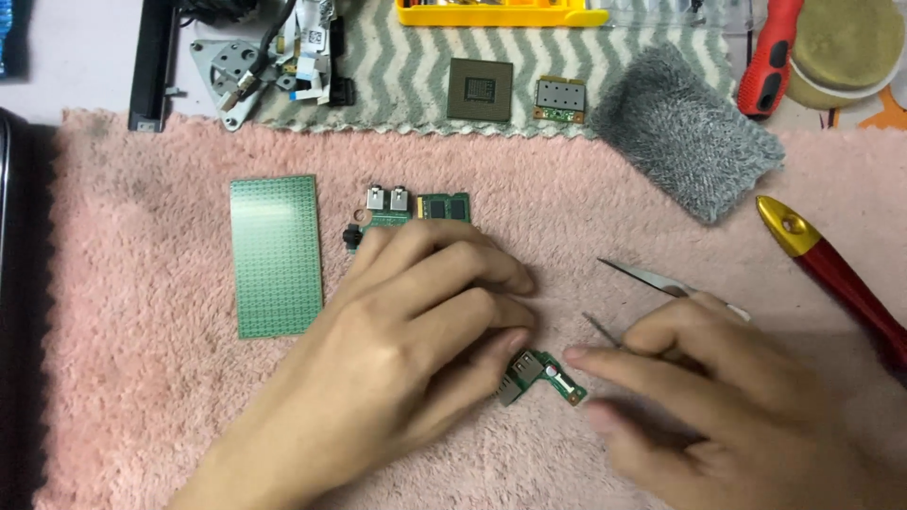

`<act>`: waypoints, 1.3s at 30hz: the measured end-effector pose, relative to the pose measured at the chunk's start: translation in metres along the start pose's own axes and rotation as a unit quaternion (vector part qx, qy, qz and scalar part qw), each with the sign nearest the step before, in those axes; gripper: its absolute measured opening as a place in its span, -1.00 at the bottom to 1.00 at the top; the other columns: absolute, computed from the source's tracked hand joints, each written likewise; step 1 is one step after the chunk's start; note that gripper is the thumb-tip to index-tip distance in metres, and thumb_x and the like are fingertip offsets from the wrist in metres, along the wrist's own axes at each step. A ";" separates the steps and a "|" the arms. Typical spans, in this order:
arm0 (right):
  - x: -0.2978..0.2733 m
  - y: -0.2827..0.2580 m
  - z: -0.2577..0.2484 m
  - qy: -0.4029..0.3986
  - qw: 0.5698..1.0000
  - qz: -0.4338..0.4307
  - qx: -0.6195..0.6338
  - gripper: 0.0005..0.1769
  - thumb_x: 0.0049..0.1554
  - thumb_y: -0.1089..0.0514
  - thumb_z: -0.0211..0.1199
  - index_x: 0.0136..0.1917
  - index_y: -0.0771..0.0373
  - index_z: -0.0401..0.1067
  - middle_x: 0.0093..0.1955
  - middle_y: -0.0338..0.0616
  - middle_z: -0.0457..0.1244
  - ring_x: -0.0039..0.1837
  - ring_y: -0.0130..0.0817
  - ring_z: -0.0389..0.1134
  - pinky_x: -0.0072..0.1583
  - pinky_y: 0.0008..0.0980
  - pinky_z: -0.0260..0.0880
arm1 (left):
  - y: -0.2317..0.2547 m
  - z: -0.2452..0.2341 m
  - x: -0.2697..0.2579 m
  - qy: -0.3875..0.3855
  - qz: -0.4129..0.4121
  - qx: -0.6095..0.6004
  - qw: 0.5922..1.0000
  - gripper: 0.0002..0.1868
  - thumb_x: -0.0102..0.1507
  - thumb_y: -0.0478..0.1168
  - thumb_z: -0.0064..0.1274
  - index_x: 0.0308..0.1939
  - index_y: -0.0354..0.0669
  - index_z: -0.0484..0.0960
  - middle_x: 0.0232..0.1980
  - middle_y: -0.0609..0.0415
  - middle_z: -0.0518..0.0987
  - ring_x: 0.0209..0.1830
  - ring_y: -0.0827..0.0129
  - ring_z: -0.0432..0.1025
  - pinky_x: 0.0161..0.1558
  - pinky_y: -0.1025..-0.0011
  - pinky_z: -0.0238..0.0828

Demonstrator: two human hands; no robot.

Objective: The person uses a small metal tool to scrape and clean the surface of a small green circuit board. They hold the board steady with one hand while working on the components with the other. The person then flips the board over and continues to clean the other side.

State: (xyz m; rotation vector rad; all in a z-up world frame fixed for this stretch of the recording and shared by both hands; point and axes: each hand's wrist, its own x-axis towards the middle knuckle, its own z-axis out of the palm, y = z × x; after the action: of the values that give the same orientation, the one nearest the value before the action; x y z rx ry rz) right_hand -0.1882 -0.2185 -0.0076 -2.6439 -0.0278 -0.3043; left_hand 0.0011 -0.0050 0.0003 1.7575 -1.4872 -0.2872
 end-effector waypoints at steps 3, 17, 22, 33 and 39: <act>0.005 0.008 0.004 -0.024 0.991 -0.132 -0.026 -0.55 0.21 -0.09 0.66 0.21 0.18 0.64 0.02 -0.31 0.36 -0.10 -0.31 0.30 0.00 -0.19 0.34 | 0.001 -0.010 -0.001 -0.019 0.019 -0.027 0.999 -0.81 0.43 -0.27 0.11 0.06 -0.21 0.75 0.23 0.00 0.71 0.36 0.03 0.52 0.31 0.02 0.39; -0.024 0.014 0.006 -0.035 0.998 0.045 0.001 -0.87 0.31 0.00 0.34 0.06 -0.01 0.64 0.07 -0.36 0.41 0.04 -0.47 0.47 0.13 -0.43 0.45 | 0.003 -0.001 -0.001 0.008 0.027 -0.034 0.999 -0.73 0.59 -0.15 0.02 0.03 -0.24 0.77 0.04 0.04 0.75 0.07 0.17 0.53 0.16 0.17 0.32; -0.009 -0.007 0.005 0.040 0.989 0.091 0.111 -0.76 0.29 0.10 0.21 -0.17 0.21 0.56 -0.14 -0.13 0.37 -0.27 -0.42 0.29 -0.14 -0.45 0.22 | 0.006 0.002 -0.002 -0.002 -0.001 -0.034 0.999 -0.68 0.60 -0.11 -0.04 0.06 -0.19 0.78 0.09 0.08 0.77 0.12 0.21 0.53 0.13 0.20 0.33; -0.015 -0.001 0.002 0.037 0.982 0.108 0.147 -0.71 0.25 0.02 0.22 -0.17 0.21 0.61 -0.21 -0.15 0.33 -0.27 -0.43 0.30 -0.14 -0.45 0.25 | 0.008 0.004 0.000 0.009 0.009 -0.042 0.999 -0.71 0.60 -0.15 -0.03 0.10 -0.23 0.77 0.13 0.06 0.76 0.15 0.15 0.52 0.12 0.21 0.30; -0.017 0.004 0.001 0.032 0.983 0.096 0.153 -0.71 0.26 0.01 0.20 -0.13 0.19 0.63 -0.21 -0.17 0.33 -0.29 -0.45 0.29 -0.16 -0.47 0.24 | 0.008 0.003 0.000 0.011 0.008 -0.039 0.999 -0.71 0.61 -0.15 -0.03 0.09 -0.22 0.76 0.12 0.07 0.76 0.16 0.14 0.51 0.13 0.20 0.28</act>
State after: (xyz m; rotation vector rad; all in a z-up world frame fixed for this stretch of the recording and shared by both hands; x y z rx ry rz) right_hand -0.2048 -0.2212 -0.0141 -2.3087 0.1859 -0.2949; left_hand -0.0071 -0.0063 0.0039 1.6816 -1.4555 -0.3130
